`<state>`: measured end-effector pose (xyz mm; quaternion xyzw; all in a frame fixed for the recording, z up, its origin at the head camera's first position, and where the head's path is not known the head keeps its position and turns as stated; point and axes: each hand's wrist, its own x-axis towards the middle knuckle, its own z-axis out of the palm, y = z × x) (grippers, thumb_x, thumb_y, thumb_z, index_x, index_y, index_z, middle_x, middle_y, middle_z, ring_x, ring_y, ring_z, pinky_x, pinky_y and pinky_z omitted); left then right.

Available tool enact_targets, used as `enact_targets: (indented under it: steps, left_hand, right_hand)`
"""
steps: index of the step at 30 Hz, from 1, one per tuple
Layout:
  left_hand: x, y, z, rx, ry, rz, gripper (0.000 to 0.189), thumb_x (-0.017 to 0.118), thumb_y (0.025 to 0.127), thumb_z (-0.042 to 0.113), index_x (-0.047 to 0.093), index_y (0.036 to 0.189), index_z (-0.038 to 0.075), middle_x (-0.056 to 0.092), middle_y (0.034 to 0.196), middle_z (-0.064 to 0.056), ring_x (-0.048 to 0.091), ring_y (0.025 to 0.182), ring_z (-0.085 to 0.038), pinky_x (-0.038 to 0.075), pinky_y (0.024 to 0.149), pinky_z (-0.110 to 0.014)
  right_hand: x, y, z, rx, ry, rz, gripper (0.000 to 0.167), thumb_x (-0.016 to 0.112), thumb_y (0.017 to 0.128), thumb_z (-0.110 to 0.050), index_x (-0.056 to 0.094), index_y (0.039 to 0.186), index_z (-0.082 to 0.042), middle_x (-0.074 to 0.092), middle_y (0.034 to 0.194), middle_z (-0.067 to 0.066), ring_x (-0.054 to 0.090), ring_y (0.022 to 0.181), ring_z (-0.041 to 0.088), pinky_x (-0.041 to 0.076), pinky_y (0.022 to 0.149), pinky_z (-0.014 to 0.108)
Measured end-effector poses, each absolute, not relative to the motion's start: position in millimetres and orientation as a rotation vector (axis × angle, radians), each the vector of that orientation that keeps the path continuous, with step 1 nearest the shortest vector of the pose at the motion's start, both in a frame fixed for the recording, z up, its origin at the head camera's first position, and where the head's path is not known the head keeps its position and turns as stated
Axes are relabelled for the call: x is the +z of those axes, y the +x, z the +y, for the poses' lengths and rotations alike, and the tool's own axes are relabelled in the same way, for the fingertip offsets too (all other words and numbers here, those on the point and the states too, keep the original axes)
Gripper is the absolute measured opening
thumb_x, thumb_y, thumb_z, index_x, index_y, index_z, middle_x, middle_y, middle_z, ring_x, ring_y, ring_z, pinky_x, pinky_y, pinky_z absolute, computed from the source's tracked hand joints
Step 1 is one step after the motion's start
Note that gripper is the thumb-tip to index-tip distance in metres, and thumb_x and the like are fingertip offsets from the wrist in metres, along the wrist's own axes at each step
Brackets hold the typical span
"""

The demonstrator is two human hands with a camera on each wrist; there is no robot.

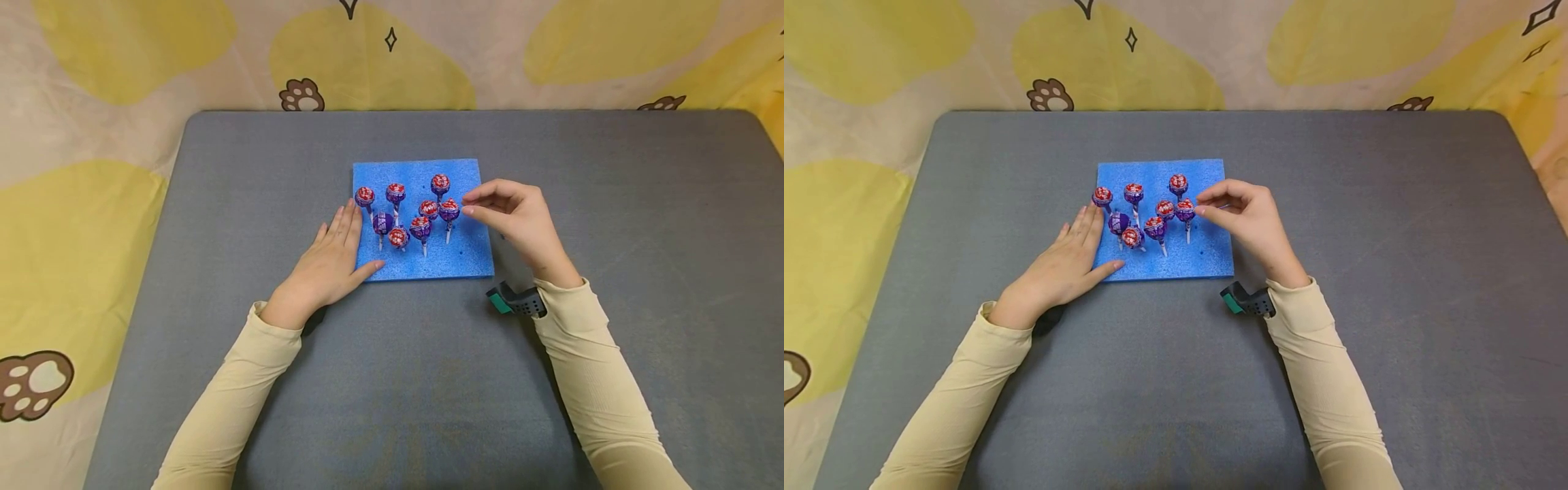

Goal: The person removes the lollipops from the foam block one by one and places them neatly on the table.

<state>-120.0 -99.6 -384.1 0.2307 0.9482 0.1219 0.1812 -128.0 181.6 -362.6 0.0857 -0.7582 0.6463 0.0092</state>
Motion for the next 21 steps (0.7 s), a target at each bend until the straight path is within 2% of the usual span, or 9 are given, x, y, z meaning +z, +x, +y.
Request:
enact_targets:
  steps: [4, 9, 21]
  left_hand:
    - [-384.2, -120.2, -99.4, 0.343, 0.652, 2.680, 0.089, 0.043, 0.096, 0.051, -0.006, 0.148, -0.002, -0.013, 0.155, -0.016, -0.009, 0.142, -0.029, 0.003, 0.113, -0.048]
    - [-384.1, -120.4, -99.3, 0.342, 0.652, 2.683, 0.089, 0.043, 0.096, 0.051, -0.005, 0.148, -0.003, -0.013, 0.155, -0.016, -0.008, 0.142, -0.029, 0.004, 0.113, -0.048]
    - [-385.1, -120.8, -99.5, 0.343, 0.656, 2.680, 0.089, 0.043, 0.096, 0.051, -0.005, 0.148, -0.003, -0.013, 0.155, -0.016, -0.009, 0.142, -0.029, 0.003, 0.113, -0.048]
  right_hand:
    - [-364.4, -128.0, 178.1, 2.015, 0.234, -2.386, 0.016, 0.074, 0.079, -0.001, 0.070, 0.094, 0.004, 0.070, 0.090, 0.010, 0.067, 0.079, 0.013, 0.052, 0.074, 0.022]
    - [-368.0, -128.7, 174.1, 1.962, 0.232, -2.457, 0.022, 0.075, 0.079, -0.004, 0.068, 0.098, 0.005, 0.069, 0.090, 0.005, 0.065, 0.076, 0.013, 0.052, 0.068, 0.020]
    - [-377.0, -127.3, 160.6, 1.934, 0.204, -2.502, 0.034, 0.076, 0.078, -0.005, 0.062, 0.107, 0.005, 0.061, 0.102, 0.009, 0.058, 0.089, 0.017, 0.051, 0.070, 0.019]
